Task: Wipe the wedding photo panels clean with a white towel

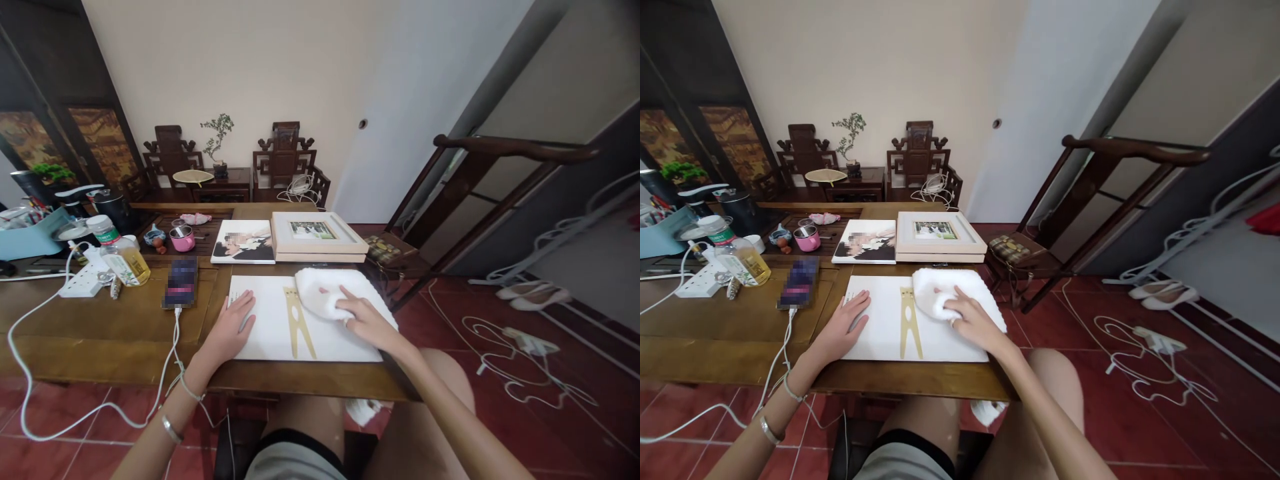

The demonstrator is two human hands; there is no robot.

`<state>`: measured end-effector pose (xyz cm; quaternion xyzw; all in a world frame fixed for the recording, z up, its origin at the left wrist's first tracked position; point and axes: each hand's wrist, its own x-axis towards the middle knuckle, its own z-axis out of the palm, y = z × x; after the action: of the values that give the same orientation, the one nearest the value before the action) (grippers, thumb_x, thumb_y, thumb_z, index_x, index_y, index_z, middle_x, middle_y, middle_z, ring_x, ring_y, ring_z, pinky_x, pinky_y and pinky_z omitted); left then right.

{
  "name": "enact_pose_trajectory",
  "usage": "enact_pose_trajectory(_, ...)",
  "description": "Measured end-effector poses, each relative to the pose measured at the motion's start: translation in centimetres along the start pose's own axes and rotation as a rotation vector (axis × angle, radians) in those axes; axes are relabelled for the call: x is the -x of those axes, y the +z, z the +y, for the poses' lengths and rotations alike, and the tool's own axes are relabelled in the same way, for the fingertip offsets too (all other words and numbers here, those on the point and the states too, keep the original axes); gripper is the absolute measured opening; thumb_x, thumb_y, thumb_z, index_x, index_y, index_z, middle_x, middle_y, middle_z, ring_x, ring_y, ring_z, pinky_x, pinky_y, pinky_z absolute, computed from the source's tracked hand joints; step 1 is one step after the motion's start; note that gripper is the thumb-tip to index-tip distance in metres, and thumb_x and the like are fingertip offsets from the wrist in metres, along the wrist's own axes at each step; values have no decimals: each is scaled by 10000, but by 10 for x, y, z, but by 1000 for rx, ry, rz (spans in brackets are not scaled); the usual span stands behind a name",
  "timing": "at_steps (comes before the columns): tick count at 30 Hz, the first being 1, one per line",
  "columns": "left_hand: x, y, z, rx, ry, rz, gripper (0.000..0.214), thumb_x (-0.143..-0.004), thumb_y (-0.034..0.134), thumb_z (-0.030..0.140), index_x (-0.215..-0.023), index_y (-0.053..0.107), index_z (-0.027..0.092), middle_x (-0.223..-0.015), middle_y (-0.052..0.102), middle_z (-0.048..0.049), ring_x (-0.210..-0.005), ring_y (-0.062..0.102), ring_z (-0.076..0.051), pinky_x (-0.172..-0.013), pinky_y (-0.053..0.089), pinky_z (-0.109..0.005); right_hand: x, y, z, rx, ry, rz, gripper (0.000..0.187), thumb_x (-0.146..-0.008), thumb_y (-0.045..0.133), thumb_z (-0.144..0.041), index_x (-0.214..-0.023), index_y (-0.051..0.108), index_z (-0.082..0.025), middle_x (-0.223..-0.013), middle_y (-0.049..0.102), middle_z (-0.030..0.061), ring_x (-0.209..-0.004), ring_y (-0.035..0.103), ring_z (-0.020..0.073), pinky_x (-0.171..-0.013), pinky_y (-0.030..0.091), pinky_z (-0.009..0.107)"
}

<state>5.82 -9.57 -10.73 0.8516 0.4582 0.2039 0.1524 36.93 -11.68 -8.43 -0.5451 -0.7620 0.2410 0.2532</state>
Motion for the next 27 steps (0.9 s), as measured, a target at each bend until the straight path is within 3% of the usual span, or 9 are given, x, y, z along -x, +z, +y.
enact_pose_trajectory(3, 1, 0, 0, -12, -3, 25, 415, -924, 355, 247, -1329, 433, 209, -1436, 400, -92, -1362, 302, -205, -1130, 147, -497, 37, 5, -13, 11, -29, -44, 318, -541, 408, -92, -728, 617, -241, -1331, 526, -18, -1368, 231, 297, -1093, 230, 539)
enact_pose_trajectory(5, 1, 1, 0, -12, 1, 33, 420, -924, 355, 245, -1338, 422, 212, -1443, 389, -92, -1366, 292, -210, -1126, 167, -499, 58, 6, -19, 5, -108, -123, 424, -520, 389, -53, -797, 638, -256, -1368, 481, -25, -1352, 285, 267, -1131, 126, 532)
enact_pose_trajectory(8, 3, 1, 0, -9, 11, 3, 438, -931, 349, 238, -1367, 380, 228, -1453, 373, -84, -1371, 280, -214, -1126, 165, -515, 72, 4, -19, -54, -146, -170, 517, -573, 393, -30, -953, 637, -282, -1315, 540, 2, -1311, 369, 246, -1137, 104, 535)
enact_pose_trajectory(11, 3, 2, -1, -15, 14, 1, 454, -940, 339, 240, -1394, 333, 257, -1465, 354, -66, -1379, 261, -206, -1134, 146, -514, 60, -4, -9, -123, -83, -181, 458, -625, 419, -55, -973, 637, -258, -1302, 553, 31, -1310, 366, 273, -1116, 162, 558)
enact_pose_trajectory(15, 3, 1, -3, -1, -14, -18, 464, -939, 354, 260, -1402, 321, 260, -1468, 347, -60, -1375, 267, -213, -1140, 133, -517, 15, -16, 7, -126, 46, -136, 316, -614, 424, -92, -804, 636, -228, -1308, 547, 24, -1365, 222, 311, -1078, 225, 589)
enact_pose_trajectory(20, 1, 0, -2, 41, -42, -7, 454, -929, 389, 272, -1382, 364, 280, -1458, 366, -49, -1365, 289, -219, -1141, 141, -512, -27, -17, 18, -72, 35, -66, 262, -614, 420, -88, -738, 606, -225, -1275, 577, 18, -1366, 226, 297, -1096, 211, 566)
enact_pose_trajectory(23, -1, -1, -2, 67, -74, 18, 415, -927, 398, 288, -1341, 430, 273, -1431, 409, -50, -1347, 329, -211, -1139, 157, -507, -20, -12, 15, -2, -69, -27, 386, -563, 386, -37, -810, 624, -212, -1343, 513, 37, -1345, 302, 257, -1126, 151, 532)
enact_pose_trajectory(27, -4, -2, -6, 119, -108, 48, 372, -924, 406, 308, -1280, 509, 272, -1385, 472, -43, -1316, 385, -205, -1132, 190, -500, 16, -7, 4, 58, -270, -63, 529, -469, 358, -11, -864, 640, -222, -1349, 507, 19, -1323, 352, 212, -1144, 125, 495)
